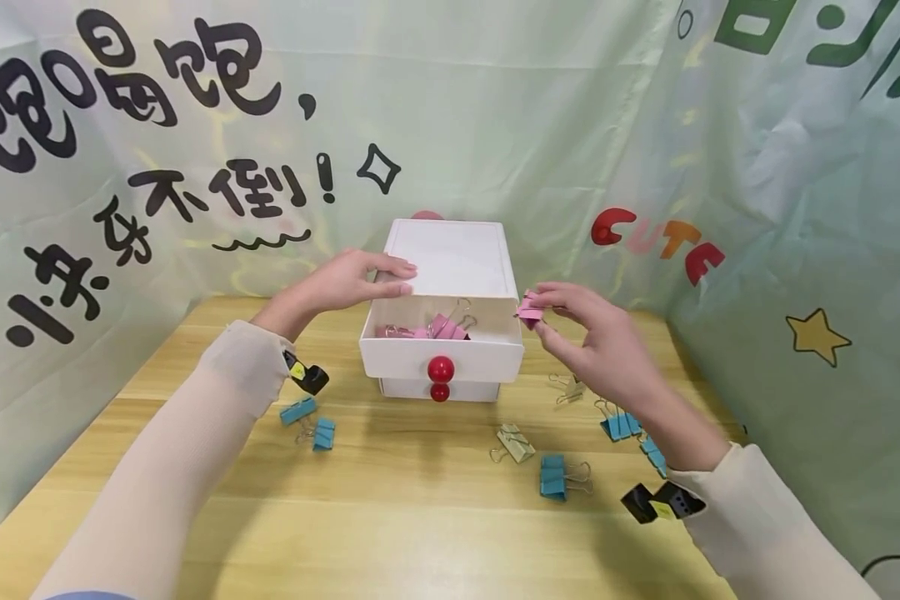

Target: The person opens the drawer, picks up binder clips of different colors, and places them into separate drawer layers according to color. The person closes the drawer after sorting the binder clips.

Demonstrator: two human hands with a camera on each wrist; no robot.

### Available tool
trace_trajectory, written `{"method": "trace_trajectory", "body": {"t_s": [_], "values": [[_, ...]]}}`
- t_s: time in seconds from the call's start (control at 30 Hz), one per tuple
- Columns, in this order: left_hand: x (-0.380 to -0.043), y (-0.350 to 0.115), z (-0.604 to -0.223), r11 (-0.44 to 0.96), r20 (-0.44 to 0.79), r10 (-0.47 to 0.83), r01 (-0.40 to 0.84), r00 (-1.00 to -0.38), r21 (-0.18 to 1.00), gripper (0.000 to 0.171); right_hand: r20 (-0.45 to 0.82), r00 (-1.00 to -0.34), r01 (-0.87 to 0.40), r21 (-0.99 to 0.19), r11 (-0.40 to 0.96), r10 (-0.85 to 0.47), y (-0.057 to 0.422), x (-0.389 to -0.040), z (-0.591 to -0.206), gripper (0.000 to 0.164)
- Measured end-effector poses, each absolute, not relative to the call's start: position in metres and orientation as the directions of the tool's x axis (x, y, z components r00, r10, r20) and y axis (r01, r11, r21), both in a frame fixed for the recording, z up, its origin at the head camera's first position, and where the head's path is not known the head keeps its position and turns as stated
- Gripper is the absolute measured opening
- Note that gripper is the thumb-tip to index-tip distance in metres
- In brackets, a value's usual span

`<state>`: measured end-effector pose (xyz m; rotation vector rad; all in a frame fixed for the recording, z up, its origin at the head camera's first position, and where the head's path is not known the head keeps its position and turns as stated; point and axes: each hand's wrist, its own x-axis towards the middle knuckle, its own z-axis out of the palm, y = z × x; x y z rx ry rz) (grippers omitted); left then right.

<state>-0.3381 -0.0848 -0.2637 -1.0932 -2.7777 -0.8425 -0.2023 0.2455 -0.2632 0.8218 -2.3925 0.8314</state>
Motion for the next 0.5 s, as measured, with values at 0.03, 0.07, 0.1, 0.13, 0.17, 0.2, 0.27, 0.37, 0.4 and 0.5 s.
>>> {"method": "trace_trajectory", "body": {"t_s": [0.03, 0.07, 0.1, 0.13, 0.17, 0.2, 0.27, 0.37, 0.4, 0.5], "values": [[-0.338, -0.085, -0.264, 0.605, 0.224, 0.620, 0.640, -0.752, 0.475, 0.055, 0.592, -0.708, -0.667, -0.382, 0.639, -0.385, 0.242, -0.204, -0.263, 0.034], [-0.338, -0.085, -0.264, 0.605, 0.220, 0.620, 0.638, -0.753, 0.477, 0.055, 0.589, -0.706, -0.669, -0.375, 0.642, -0.392, 0.238, -0.206, -0.263, 0.032], [-0.337, -0.085, -0.264, 0.605, 0.216, 0.621, 0.636, -0.754, 0.479, 0.055, 0.587, -0.706, -0.670, -0.371, 0.644, -0.397, 0.235, -0.208, -0.263, 0.031], [-0.337, -0.085, -0.264, 0.606, 0.212, 0.622, 0.634, -0.754, 0.480, 0.055, 0.584, -0.705, -0.670, -0.364, 0.647, -0.402, 0.233, -0.210, -0.264, 0.030], [-0.337, -0.085, -0.264, 0.604, 0.212, 0.623, 0.636, -0.753, 0.480, 0.056, 0.580, -0.706, -0.670, -0.362, 0.648, -0.406, 0.230, -0.212, -0.265, 0.029], [-0.337, -0.085, -0.264, 0.604, 0.215, 0.624, 0.638, -0.752, 0.478, 0.055, 0.577, -0.707, -0.671, -0.365, 0.645, -0.408, 0.228, -0.213, -0.265, 0.028], [-0.337, -0.085, -0.263, 0.600, 0.227, 0.626, 0.647, -0.746, 0.470, 0.055, 0.571, -0.712, -0.668, -0.371, 0.645, -0.409, 0.225, -0.216, -0.265, 0.027], [-0.338, -0.085, -0.262, 0.597, 0.242, 0.626, 0.655, -0.741, 0.463, 0.054, 0.551, -0.728, -0.657, -0.392, 0.644, -0.408, 0.223, -0.219, -0.266, 0.028], [-0.337, -0.085, -0.262, 0.598, 0.242, 0.625, 0.655, -0.742, 0.462, 0.054, 0.546, -0.731, -0.656, -0.396, 0.642, -0.410, 0.222, -0.220, -0.266, 0.028], [-0.337, -0.085, -0.262, 0.603, 0.241, 0.622, 0.652, -0.745, 0.460, 0.053, 0.522, -0.744, -0.645, -0.402, 0.649, -0.416, 0.219, -0.223, -0.266, 0.028]]}}
